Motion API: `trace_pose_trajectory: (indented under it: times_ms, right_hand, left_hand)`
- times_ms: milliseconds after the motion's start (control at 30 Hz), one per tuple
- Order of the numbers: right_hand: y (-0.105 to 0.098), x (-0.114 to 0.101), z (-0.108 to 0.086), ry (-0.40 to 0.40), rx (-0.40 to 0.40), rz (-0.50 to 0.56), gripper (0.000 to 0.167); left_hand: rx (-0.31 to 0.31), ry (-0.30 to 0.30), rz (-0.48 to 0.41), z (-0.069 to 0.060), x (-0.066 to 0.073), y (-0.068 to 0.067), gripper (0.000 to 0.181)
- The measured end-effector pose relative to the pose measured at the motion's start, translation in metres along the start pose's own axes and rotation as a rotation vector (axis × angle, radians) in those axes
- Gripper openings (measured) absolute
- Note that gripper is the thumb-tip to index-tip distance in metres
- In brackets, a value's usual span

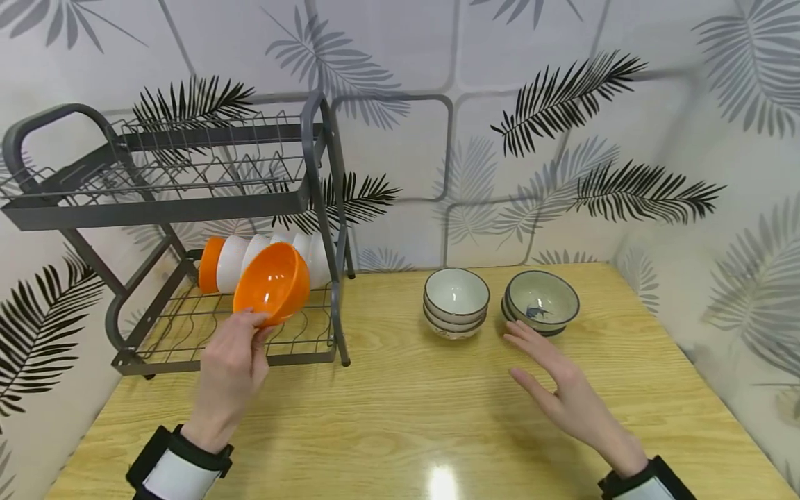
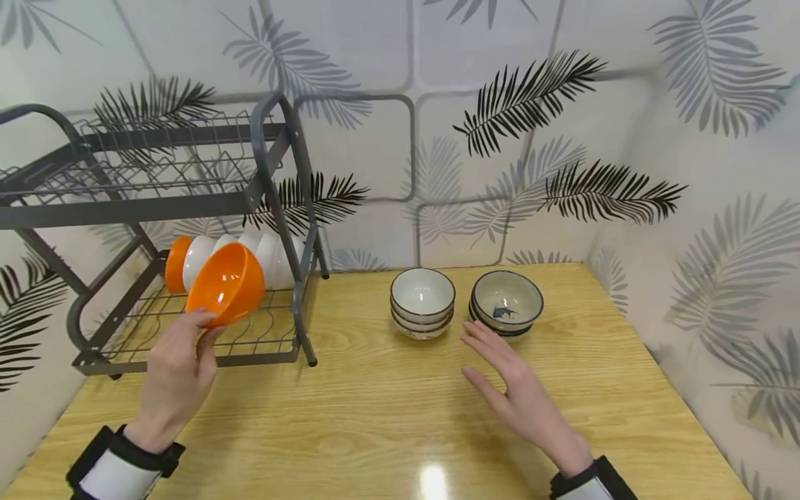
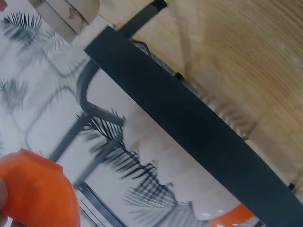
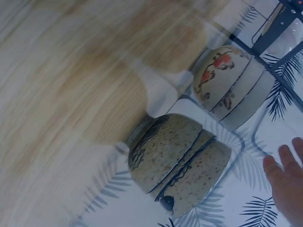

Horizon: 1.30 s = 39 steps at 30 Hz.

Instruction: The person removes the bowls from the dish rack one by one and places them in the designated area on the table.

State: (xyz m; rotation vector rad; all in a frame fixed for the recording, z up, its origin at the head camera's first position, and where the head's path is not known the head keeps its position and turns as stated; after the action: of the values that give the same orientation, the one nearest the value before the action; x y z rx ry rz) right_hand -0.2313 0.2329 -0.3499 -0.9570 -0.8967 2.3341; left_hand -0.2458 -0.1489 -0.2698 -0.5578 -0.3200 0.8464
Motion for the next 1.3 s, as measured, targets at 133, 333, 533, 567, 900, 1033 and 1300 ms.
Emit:
trace_pose_trajectory:
  times_ms: [133, 333, 533, 567, 900, 1033, 1300]
  right_hand:
    - [-0.009, 0.0, 0.004, 0.072, 0.103, 0.074, 0.049]
    - [-0.009, 0.003, 0.01, 0.206, 0.091, 0.175, 0.034]
    - [-0.003, 0.0, 0.019, 0.252, 0.02, 0.259, 0.03]
    - [-0.001, -0.001, 0.021, 0.258, 0.005, 0.272, 0.03]
    - [0.021, -0.019, 0.047, 0.326, -0.182, 0.421, 0.034]
    - [0.031, -0.02, 0.054, 0.405, -0.248, 0.361, 0.04]
    - [0.034, -0.029, 0.068, 0.337, -0.251, 0.102, 0.02]
  left_hand:
    - [-0.033, 0.107, -0.02, 0.001, 0.03, 0.01, 0.031]
    - [-0.121, 0.193, -0.061, 0.003, 0.065, 0.026, 0.021]
    - [-0.188, 0.3, -0.035, 0.001, 0.097, 0.042, 0.031]
    - [-0.199, 0.325, -0.032, 0.0, 0.103, 0.044, 0.026]
    - [-0.279, 0.543, 0.002, -0.009, 0.148, 0.064, 0.018]
    - [-0.26, 0.612, 0.004, -0.013, 0.16, 0.068, 0.016]
    - [-0.292, 0.656, 0.007, -0.018, 0.171, 0.076, 0.013]
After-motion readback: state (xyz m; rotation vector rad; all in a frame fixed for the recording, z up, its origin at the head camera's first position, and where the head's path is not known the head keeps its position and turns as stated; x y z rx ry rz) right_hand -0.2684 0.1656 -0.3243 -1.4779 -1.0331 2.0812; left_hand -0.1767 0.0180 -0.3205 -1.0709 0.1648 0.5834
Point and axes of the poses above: each hand's wrist, its own z-axis towards the middle knuckle, its own y-axis out of the palm, x = y × z, the point moved 10 cm from there along z, towards the middle knuckle, and after that the axes turned 8 degrees about -x, right-handed, at the moved point
